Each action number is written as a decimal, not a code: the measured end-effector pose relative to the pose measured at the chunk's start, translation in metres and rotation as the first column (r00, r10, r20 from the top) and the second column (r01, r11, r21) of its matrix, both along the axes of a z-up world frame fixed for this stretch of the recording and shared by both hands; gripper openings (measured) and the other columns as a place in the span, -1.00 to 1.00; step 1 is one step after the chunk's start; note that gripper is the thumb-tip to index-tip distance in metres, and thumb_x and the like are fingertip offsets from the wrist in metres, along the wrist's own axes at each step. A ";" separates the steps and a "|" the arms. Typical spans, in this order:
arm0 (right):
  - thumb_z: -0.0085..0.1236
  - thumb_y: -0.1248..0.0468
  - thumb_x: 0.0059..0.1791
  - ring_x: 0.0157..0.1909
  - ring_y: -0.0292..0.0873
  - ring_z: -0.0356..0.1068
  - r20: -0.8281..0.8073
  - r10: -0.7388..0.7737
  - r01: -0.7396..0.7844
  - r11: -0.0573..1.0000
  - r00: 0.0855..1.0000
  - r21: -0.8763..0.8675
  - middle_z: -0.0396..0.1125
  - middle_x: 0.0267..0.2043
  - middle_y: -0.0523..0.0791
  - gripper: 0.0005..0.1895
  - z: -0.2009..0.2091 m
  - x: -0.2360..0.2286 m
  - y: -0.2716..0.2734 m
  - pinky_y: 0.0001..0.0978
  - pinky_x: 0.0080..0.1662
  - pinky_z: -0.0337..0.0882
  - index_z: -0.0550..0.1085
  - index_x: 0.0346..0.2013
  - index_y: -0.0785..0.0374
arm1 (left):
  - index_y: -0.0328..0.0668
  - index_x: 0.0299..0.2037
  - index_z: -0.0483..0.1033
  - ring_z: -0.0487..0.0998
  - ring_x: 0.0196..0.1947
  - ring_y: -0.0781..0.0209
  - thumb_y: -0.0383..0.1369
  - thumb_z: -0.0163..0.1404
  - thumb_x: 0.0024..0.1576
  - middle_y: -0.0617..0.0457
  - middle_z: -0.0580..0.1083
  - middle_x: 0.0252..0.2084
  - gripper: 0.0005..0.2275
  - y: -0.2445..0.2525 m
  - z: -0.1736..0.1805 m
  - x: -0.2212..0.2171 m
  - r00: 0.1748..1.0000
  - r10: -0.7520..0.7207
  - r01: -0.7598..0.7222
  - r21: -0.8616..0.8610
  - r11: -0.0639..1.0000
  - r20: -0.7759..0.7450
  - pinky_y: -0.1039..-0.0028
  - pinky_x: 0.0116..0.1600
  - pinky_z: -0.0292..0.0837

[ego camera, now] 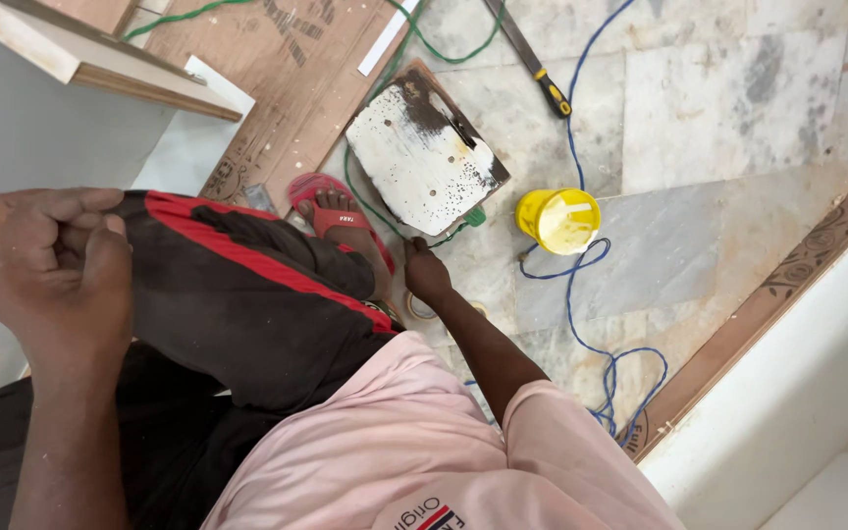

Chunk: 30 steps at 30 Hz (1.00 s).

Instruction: The person measures and marks a white plastic trim strip using a ruler and pencil, then cuts it with a circular saw. They subsequently sand the cut edge with a metal file and apply glue to the piece.

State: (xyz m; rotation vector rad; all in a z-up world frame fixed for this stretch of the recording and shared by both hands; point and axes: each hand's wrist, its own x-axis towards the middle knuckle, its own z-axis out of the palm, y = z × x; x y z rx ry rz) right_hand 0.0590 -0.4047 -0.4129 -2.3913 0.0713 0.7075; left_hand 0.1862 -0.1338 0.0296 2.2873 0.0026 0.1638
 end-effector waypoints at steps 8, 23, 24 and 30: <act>0.17 0.22 -0.10 0.20 0.29 0.31 0.072 0.054 -0.054 0.999 0.996 -0.008 0.25 0.21 0.26 -0.29 -0.003 0.031 -0.022 0.03 0.12 0.38 0.20 0.28 0.46 | -0.45 0.06 0.46 0.53 -0.24 0.46 -0.53 0.06 0.45 0.06 0.50 -0.15 -0.90 -0.005 -0.028 0.007 0.993 -0.054 0.025 -0.267 0.963 -0.102 0.65 0.01 0.47; 0.05 0.42 -0.07 -0.08 0.10 0.49 0.404 0.013 -0.064 0.992 0.915 0.112 0.42 -0.02 0.00 -0.69 0.063 0.003 0.012 -0.09 -0.12 0.49 0.49 -0.04 0.19 | -0.35 0.01 0.53 0.59 -0.17 0.27 -0.52 0.08 0.28 -0.07 0.51 -0.11 -0.86 -0.064 -0.050 0.012 0.957 -0.232 0.207 -0.146 0.967 -0.175 0.53 -0.08 0.51; 0.07 0.44 -0.08 -0.08 0.10 0.49 0.436 -0.012 -0.066 0.984 0.900 0.163 0.43 -0.03 0.00 -0.65 0.082 0.007 0.013 -0.13 -0.13 0.49 0.50 -0.01 0.17 | -0.32 0.05 0.52 0.62 -0.16 0.18 -0.50 0.10 0.22 -0.09 0.53 -0.07 -0.79 -0.070 -0.054 0.011 0.932 -0.274 0.248 -0.134 0.959 -0.237 0.45 -0.09 0.52; 0.10 0.48 0.09 -0.04 -0.12 0.54 0.327 -0.500 0.187 0.730 0.802 0.658 0.49 0.04 -0.03 -0.70 0.241 0.085 0.011 -0.38 -0.01 0.55 0.48 0.12 0.24 | -0.31 0.24 0.33 0.57 -0.13 -0.33 -0.47 0.14 0.05 -0.35 0.53 -0.11 -0.50 -0.099 -0.132 0.015 0.808 -0.481 0.552 0.151 0.820 -0.341 0.02 -0.06 0.46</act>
